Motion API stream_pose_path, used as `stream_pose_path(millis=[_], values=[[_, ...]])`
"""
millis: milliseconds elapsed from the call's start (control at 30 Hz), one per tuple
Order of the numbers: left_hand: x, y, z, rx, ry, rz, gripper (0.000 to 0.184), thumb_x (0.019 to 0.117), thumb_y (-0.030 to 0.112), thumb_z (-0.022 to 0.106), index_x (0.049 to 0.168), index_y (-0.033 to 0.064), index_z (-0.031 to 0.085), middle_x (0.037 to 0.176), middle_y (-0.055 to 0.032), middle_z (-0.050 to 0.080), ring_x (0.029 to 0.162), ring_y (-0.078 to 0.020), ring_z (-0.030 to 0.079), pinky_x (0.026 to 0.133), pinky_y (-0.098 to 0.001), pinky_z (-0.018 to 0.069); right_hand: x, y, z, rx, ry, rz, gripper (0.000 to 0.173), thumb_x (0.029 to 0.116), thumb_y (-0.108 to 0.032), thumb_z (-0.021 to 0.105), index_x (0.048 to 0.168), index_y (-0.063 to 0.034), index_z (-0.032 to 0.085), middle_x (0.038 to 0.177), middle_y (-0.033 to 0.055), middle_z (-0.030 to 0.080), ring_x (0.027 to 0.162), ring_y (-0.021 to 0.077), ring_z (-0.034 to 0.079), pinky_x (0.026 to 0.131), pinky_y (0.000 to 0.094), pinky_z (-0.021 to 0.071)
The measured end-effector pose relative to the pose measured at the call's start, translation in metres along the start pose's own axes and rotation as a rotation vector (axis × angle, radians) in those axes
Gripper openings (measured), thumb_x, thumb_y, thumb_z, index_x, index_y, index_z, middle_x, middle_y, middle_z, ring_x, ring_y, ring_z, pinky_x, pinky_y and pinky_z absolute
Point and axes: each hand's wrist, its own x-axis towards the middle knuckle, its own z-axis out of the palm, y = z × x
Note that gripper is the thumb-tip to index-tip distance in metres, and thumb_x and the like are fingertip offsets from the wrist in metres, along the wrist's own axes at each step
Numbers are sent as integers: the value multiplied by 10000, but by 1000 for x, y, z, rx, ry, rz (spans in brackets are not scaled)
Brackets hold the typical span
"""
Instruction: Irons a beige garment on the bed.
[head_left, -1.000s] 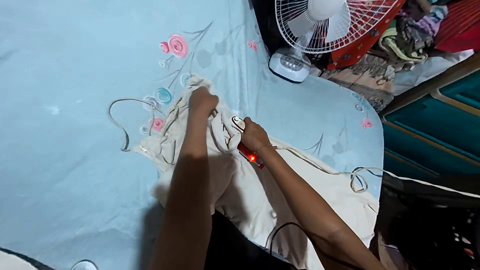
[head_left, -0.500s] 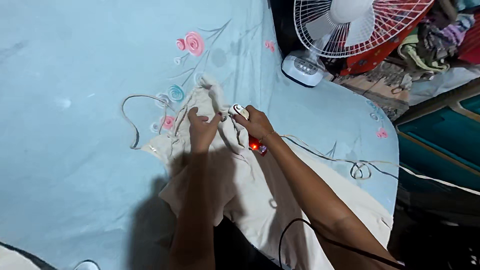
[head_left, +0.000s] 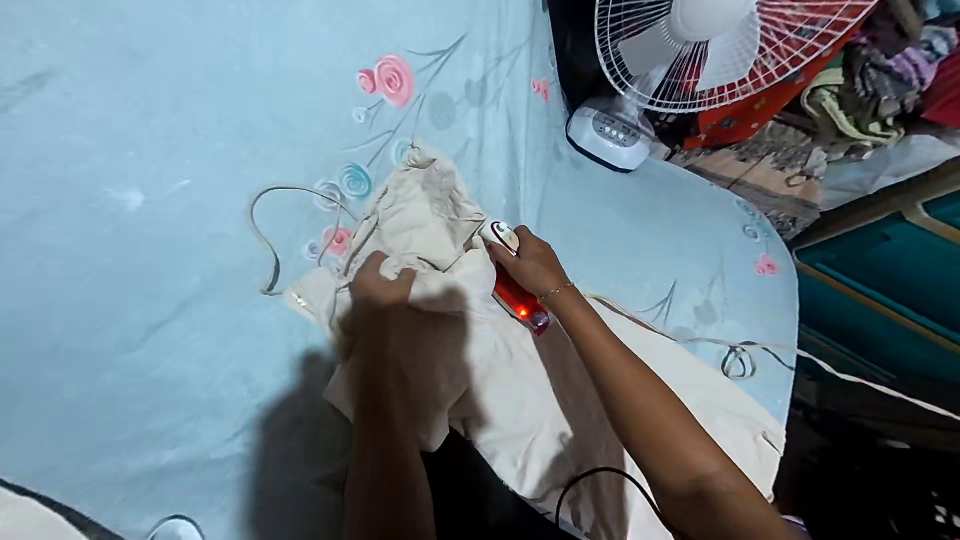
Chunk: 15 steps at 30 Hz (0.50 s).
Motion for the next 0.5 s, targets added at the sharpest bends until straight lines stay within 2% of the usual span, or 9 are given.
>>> stream_pose_path(millis=[33,100,167,233,267,333,367,500], values=[[-1,-6,-4,-29,22,8,236,935,135,706,1047,-65,650,948,-279,663,898,-418,647,792,-632,494,0,1,2,11,24,-11,525,1028,-497,586,1229,-12,577,987,232,679,927,406,684,772,600,532],[-2,-12,-15,-28,-8,-22,190,935,136,712,955,-36,635,871,-234,641,821,-371,622,735,-606,483,7,-4,4,29,51,-17,531,1022,-499,596,1225,-9,590,1000,230,682,943,400,684,786,601,533],[-1,-13,-28,14,-70,-80,165,945,113,714,948,-33,636,866,-229,632,825,-369,607,744,-609,466,23,-17,3,47,65,-6,546,1021,-484,598,1263,6,598,1066,232,691,1016,400,683,865,609,530],[-2,-22,-36,24,-127,-108,137,944,92,712,956,-28,647,870,-217,644,825,-347,618,753,-595,483,40,-29,5,83,107,17,555,1017,-486,600,1276,5,593,1084,232,692,1033,399,682,874,609,529],[-5,-25,-37,4,-138,-118,122,939,80,712,942,-21,643,853,-193,644,810,-315,620,747,-565,498,48,-34,5,90,119,32,560,1017,-494,597,1285,-2,587,1098,226,693,1044,392,683,878,601,533],[-16,-30,-35,-63,-117,-142,128,930,53,709,877,13,600,781,-99,600,736,-194,580,697,-430,496,59,-43,4,74,121,49,572,1025,-508,575,1308,-10,573,1133,217,692,1077,380,683,894,587,536],[-22,-29,-34,-87,-98,-153,119,932,39,701,884,-5,601,791,-100,596,746,-183,569,710,-413,492,61,-46,3,62,112,53,587,1033,-515,558,1328,-7,560,1157,220,688,1098,381,679,908,587,533],[-32,-31,-31,-114,-57,-133,108,950,27,674,930,-61,614,852,-156,618,811,-218,584,775,-443,493,48,-40,-1,41,45,50,604,1041,-512,544,1352,5,533,1178,244,673,1114,399,666,918,600,521]])
